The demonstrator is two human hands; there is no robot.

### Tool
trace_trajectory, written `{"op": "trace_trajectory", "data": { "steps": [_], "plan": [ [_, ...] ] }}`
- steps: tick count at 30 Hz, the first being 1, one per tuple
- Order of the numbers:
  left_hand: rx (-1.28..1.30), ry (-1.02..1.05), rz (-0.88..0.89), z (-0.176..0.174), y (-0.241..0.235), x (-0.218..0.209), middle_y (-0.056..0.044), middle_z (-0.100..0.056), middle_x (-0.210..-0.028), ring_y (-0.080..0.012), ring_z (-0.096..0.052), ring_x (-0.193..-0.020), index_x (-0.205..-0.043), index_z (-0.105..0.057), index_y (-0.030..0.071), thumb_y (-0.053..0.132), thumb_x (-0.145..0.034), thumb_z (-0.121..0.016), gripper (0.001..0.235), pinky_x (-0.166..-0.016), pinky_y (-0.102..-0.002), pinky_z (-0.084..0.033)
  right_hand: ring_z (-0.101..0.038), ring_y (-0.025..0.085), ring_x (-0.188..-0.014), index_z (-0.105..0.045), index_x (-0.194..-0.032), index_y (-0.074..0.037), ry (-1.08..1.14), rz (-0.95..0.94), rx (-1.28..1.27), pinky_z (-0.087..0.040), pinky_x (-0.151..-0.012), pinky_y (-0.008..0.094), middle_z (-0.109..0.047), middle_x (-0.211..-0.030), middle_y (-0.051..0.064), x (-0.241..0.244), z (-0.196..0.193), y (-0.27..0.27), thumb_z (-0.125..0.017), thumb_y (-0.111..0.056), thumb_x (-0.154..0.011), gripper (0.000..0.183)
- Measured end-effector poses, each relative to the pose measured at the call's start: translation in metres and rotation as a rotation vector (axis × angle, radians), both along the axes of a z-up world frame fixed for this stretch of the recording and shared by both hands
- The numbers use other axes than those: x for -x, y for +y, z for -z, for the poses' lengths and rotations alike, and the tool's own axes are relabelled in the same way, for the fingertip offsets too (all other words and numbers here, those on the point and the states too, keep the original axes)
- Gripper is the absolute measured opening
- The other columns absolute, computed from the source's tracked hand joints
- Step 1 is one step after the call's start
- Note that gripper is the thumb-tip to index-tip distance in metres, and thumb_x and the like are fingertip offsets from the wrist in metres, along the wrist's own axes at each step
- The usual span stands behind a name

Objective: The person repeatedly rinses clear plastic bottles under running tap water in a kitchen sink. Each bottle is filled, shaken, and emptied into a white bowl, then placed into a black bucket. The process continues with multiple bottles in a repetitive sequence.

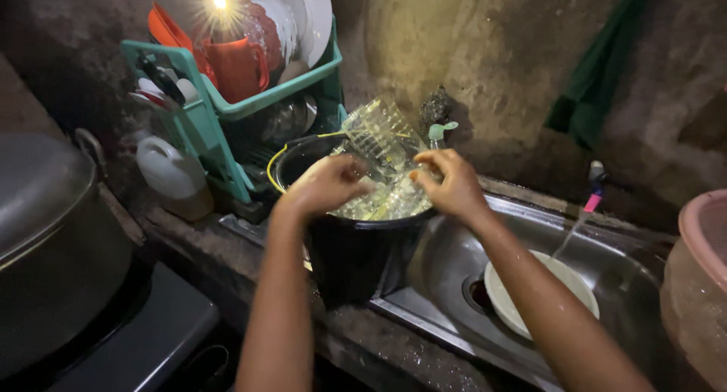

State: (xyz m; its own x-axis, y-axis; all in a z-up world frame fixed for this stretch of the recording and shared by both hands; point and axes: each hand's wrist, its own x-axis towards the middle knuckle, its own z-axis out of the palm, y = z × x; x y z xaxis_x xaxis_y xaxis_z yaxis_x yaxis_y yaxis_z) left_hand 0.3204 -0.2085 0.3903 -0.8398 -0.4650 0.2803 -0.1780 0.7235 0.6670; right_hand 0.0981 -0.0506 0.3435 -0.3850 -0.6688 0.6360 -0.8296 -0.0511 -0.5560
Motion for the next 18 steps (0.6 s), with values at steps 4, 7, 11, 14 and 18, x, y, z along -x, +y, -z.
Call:
{"op": "trace_trajectory", "data": {
  "steps": [4,7,11,14,18],
  "plan": [
    [-0.233,0.237,-0.290,0.014,-0.014,0.094,-0.018,-0.073,-0.116,-0.0243,-0.072,-0.100,-0.131,-0.060,-0.002,0.036,-0.077,-0.086,0.071,-0.084,-0.034,-0.056,-0.067,0.031,-0.116,-0.060,-0.133,-0.005,-0.067,0.105,-0.020,-0.053,-0.096,0.042,-0.068,-0.123,0.021,0.064,0.013,-0.050,-0.083,-0.037,-0.081,0.065],
    [-0.578,0.333,-0.290,0.033,-0.028,0.148,-0.022,-0.072,-0.122,-0.0294,-0.073,-0.103,-0.139,-0.047,-0.005,0.028,-0.069,-0.088,0.088,-0.082,-0.038,-0.061,-0.063,0.035,-0.121,-0.053,-0.141,-0.003,-0.077,0.127,-0.084,-0.050,-0.098,0.044,-0.064,-0.131,0.024,0.095,0.030,-0.077,-0.087,-0.044,-0.079,0.081],
    [-0.594,0.156,-0.407,0.047,-0.044,0.176,-0.026,-0.063,-0.128,-0.0322,-0.067,-0.110,-0.147,-0.030,-0.008,0.030,-0.075,-0.091,0.101,-0.084,-0.040,-0.058,-0.069,0.032,-0.117,-0.055,-0.140,-0.006,-0.227,0.145,-0.318,-0.054,-0.099,0.041,-0.070,-0.128,0.020,0.112,0.042,-0.089,-0.082,-0.048,-0.076,0.081],
    [-0.746,0.093,-0.365,0.051,-0.049,0.178,-0.021,-0.061,-0.127,-0.0317,-0.065,-0.104,-0.150,-0.030,0.001,0.032,-0.078,-0.086,0.097,-0.076,-0.048,-0.058,-0.066,0.031,-0.121,-0.059,-0.138,-0.007,-0.069,0.117,-0.287,-0.051,-0.103,0.040,-0.069,-0.131,0.018,0.112,0.043,-0.081,-0.081,-0.051,-0.082,0.075],
    [-0.867,0.188,-0.288,0.046,-0.045,0.174,-0.015,-0.059,-0.108,-0.0300,-0.056,-0.091,-0.146,-0.042,0.002,0.040,-0.079,-0.086,0.089,-0.069,-0.048,-0.054,-0.063,0.030,-0.122,-0.058,-0.139,-0.010,-0.040,0.091,-0.136,-0.048,-0.103,0.042,-0.067,-0.131,0.017,0.092,0.029,-0.070,-0.083,-0.033,-0.078,0.070]
  ]
}}
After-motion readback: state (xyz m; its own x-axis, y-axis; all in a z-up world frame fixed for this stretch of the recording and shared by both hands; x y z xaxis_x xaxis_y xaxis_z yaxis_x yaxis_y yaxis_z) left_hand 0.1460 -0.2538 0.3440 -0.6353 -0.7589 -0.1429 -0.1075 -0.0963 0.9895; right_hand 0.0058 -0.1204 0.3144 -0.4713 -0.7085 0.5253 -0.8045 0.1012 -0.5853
